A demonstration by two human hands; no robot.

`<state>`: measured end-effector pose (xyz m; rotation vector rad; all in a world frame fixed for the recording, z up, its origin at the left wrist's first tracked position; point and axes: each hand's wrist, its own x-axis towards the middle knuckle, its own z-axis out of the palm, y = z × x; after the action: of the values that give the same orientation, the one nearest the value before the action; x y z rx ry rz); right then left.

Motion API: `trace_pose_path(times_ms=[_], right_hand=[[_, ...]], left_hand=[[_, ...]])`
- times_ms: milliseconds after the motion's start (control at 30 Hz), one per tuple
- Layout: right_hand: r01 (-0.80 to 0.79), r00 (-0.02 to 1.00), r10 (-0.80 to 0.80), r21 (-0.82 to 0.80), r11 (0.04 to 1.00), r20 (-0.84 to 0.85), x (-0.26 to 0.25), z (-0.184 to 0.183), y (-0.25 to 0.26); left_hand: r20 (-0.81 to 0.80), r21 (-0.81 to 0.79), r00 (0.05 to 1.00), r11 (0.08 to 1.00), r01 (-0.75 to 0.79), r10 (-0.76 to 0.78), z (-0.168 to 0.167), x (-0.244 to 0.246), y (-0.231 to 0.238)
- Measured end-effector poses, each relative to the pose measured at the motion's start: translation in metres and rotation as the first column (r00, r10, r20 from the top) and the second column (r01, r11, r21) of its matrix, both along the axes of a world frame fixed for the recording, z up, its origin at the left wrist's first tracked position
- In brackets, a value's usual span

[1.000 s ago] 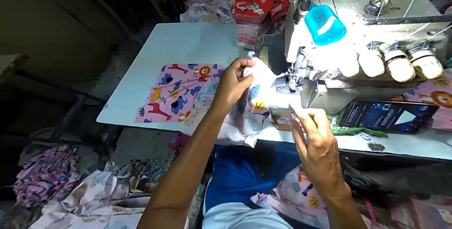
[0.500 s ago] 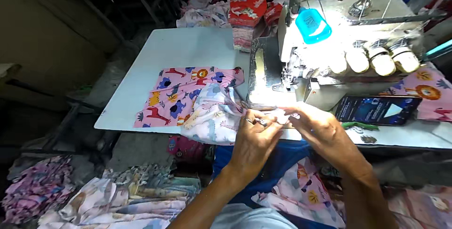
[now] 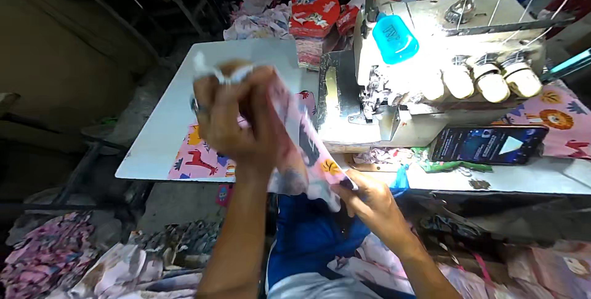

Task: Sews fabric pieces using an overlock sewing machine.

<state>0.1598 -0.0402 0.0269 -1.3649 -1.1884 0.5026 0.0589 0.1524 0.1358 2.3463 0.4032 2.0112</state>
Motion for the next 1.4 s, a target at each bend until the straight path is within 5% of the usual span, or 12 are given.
trace_pose_path(times_ms=[67,133,200,267,433,700,833,867,967,1200,1400], right_hand=[[0.001,0.963,0.018,0.073,0.997,-0.269,-0.001,0.012,0.008],[-0.011,0.862,0.062,0.104,0.995,-0.503,0.004,0.018,0.015],[-0.032,0.739,0.106,0.122,0.992,-0.665,0.009,0.014,0.019],[-0.039,0.666,0.101,0.100,0.994,-0.739,0.010,0.008,0.016],[-0.020,0.680,0.105,0.125,0.992,-0.726,0.014,0.000,0.005],[0.149,0.843,-0.092,0.064,0.987,-0.531,0.024,0.002,0.000],[0.174,0.931,-0.169,-0.016,0.985,-0.323,0.020,-0.013,-0.023],[0.180,0.934,-0.184,-0.040,0.983,-0.306,0.017,-0.015,-0.029],[0.188,0.939,-0.204,-0.083,0.979,-0.276,0.010,-0.019,-0.042],[0.343,0.939,-0.340,0.197,0.918,-0.052,0.005,0.015,-0.024],[0.165,0.953,-0.126,0.125,0.978,-0.274,0.007,0.048,0.003]], left_hand=[[-0.077,0.209,0.997,0.977,0.046,-0.030,0.027,0.032,0.047],[-0.386,0.171,0.922,0.985,0.037,0.033,0.043,0.061,0.076],[-0.773,-0.021,0.635,1.000,0.001,-0.017,0.051,0.078,0.078],[-0.889,-0.072,0.454,0.997,-0.024,-0.054,0.027,0.082,0.059],[-0.839,-0.308,0.463,0.951,0.029,-0.286,-0.035,0.052,-0.006],[-0.872,-0.340,0.426,0.924,-0.176,-0.240,-0.027,0.099,0.007],[-0.659,-0.302,0.723,0.953,0.000,-0.208,-0.031,0.074,-0.005],[-0.632,-0.318,0.725,0.945,0.079,-0.274,-0.026,0.059,-0.014],[-0.680,-0.384,0.605,0.904,0.188,-0.415,-0.022,0.024,-0.022],[-0.512,-0.509,0.599,0.779,0.366,-0.616,0.004,0.001,-0.005],[-0.490,-0.539,0.492,0.694,0.477,-0.719,0.014,0.012,-0.020]])
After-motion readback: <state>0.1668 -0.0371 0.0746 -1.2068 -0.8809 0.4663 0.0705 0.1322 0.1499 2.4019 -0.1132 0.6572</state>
